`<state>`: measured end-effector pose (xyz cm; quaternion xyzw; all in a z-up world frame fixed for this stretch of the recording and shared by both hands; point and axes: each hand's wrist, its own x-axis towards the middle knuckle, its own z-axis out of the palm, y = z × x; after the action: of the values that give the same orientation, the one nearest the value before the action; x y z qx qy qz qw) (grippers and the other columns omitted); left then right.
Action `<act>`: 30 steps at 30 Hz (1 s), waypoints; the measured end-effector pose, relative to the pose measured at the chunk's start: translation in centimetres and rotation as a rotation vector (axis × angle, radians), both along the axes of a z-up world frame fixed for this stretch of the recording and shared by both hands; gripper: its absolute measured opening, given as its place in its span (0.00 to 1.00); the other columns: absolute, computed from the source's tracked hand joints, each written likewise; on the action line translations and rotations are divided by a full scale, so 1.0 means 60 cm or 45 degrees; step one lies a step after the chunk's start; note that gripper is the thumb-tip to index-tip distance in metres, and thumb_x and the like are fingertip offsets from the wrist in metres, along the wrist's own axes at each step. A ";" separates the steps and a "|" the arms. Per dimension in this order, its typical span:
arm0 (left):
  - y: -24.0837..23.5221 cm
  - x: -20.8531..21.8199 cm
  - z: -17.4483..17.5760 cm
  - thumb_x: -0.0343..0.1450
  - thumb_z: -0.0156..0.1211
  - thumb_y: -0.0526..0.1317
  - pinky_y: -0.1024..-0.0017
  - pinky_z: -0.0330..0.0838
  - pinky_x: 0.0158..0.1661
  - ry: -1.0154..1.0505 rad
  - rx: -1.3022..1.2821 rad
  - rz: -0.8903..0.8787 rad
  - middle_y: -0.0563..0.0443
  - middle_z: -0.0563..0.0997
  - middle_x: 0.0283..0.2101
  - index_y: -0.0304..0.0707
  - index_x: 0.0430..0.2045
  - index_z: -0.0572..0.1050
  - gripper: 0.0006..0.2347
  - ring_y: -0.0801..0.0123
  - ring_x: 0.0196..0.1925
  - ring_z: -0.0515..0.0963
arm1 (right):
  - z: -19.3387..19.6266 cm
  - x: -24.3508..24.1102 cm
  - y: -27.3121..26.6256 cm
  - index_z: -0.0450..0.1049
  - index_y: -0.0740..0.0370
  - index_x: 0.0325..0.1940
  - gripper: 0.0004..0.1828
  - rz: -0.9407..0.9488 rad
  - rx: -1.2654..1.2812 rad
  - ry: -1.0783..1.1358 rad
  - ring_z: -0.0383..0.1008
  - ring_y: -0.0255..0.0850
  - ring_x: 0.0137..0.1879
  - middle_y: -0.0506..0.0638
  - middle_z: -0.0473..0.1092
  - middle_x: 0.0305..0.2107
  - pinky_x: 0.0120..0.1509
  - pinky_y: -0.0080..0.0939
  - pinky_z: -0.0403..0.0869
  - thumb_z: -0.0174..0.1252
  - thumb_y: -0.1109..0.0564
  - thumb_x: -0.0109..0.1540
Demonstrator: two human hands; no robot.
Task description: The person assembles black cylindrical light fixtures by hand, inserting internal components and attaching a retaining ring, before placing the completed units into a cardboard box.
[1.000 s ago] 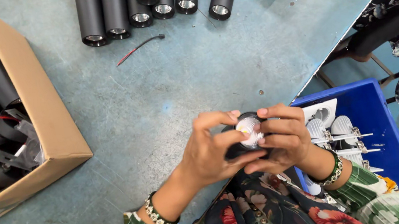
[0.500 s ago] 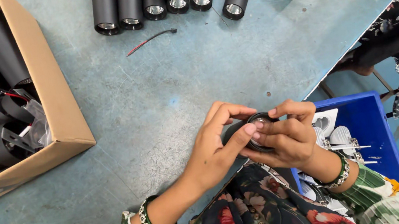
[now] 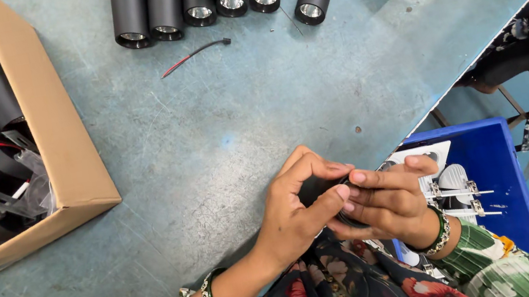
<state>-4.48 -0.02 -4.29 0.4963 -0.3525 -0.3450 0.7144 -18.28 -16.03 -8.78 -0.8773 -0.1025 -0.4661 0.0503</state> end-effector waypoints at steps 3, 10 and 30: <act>0.000 0.003 -0.002 0.71 0.61 0.34 0.71 0.75 0.54 0.006 0.000 0.008 0.46 0.77 0.44 0.30 0.37 0.76 0.06 0.68 0.50 0.81 | 0.021 -0.004 0.004 0.77 0.43 0.32 0.14 0.058 0.012 0.046 0.74 0.30 0.56 0.32 0.76 0.36 0.71 0.49 0.48 0.78 0.46 0.53; 0.001 0.002 -0.009 0.71 0.61 0.34 0.70 0.77 0.55 0.034 -0.074 0.015 0.45 0.76 0.44 0.31 0.37 0.77 0.05 0.67 0.52 0.82 | 0.034 0.020 -0.001 0.75 0.44 0.31 0.14 0.155 -0.018 -0.061 0.75 0.30 0.54 0.32 0.75 0.35 0.68 0.47 0.50 0.76 0.47 0.53; -0.029 0.061 -0.048 0.75 0.58 0.33 0.76 0.74 0.48 0.311 -0.029 -0.118 0.49 0.82 0.42 0.30 0.41 0.76 0.05 0.76 0.45 0.79 | 0.077 0.035 0.011 0.75 0.52 0.42 0.27 -0.072 0.164 0.096 0.74 0.47 0.57 0.43 0.73 0.42 0.70 0.56 0.57 0.80 0.38 0.53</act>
<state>-0.79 -1.75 -7.15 0.4257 -0.2894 -0.4314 0.7409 -16.17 -15.36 -4.15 -0.8917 -0.0457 -0.4396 0.0973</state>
